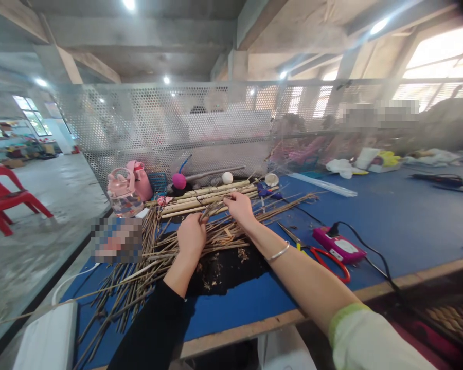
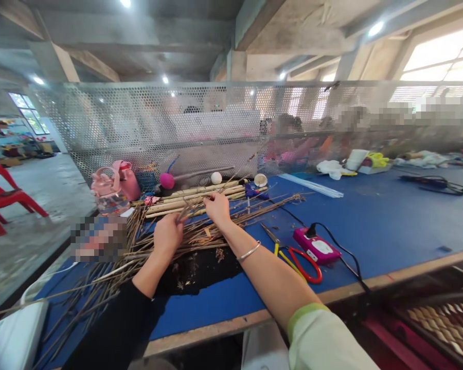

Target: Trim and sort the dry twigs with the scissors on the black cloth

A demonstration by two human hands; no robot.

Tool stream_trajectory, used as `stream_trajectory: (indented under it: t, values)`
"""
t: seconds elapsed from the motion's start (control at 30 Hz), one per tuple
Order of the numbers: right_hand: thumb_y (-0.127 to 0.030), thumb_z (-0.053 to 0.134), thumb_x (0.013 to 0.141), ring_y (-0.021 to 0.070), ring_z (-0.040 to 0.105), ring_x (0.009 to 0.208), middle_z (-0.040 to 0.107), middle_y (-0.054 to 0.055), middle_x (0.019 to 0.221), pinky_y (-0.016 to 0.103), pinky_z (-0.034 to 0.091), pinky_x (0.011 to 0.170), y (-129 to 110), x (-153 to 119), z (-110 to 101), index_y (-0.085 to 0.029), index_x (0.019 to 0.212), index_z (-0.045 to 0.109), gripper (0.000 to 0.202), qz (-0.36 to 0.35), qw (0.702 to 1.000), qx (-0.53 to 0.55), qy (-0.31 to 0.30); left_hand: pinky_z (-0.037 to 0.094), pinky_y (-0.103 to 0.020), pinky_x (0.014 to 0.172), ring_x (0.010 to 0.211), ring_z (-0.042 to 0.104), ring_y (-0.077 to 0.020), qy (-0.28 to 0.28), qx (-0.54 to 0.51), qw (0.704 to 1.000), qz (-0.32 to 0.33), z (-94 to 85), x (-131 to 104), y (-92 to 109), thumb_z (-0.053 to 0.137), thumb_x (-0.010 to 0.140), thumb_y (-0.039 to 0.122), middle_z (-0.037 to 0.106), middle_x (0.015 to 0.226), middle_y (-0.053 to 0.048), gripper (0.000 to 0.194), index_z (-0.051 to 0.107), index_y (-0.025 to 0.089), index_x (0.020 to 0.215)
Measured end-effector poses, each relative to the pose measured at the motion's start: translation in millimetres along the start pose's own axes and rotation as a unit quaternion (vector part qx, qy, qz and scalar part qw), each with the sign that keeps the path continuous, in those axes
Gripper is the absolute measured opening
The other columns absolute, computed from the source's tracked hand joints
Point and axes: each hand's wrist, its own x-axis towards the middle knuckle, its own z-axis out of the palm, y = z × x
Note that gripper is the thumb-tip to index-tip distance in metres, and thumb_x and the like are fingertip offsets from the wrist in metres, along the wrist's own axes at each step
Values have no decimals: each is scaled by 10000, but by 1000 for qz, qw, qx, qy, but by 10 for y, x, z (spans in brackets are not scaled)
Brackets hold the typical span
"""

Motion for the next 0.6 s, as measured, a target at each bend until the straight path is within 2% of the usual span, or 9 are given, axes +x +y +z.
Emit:
stream_trajectory:
  t: [0.23,0.37,0.43,0.6]
  values:
    - [-260,535,762,211,623,831,707,65,868,272,436,696,-48,-59,-4,-227,892,704,215,63,997,-27,24,455,-318,704,828,640,-248,-27,39,999,-14,19,-9,69,433,863,306,691,905,-93,269,661,203,964]
    - [-266,492,797,231,616,879,694,93,941,296,437,723,-60,-47,5,-207,960,684,259,73,995,-46,47,453,-311,730,842,640,-234,-35,38,999,-10,15,-17,78,433,863,307,692,920,-85,265,661,216,963]
    - [-256,470,811,234,604,911,681,102,978,306,432,754,-47,-37,-10,-195,999,666,278,56,995,-56,62,454,-316,732,843,640,-237,-36,39,998,-15,12,-11,59,427,866,320,692,914,-90,272,663,210,945]
    - [-206,468,813,206,580,946,665,66,1007,285,413,803,44,-75,-166,-205,948,665,239,-21,995,-68,71,453,-320,741,863,634,-245,-26,24,998,-43,28,28,6,424,870,361,689,888,-96,299,667,210,954]
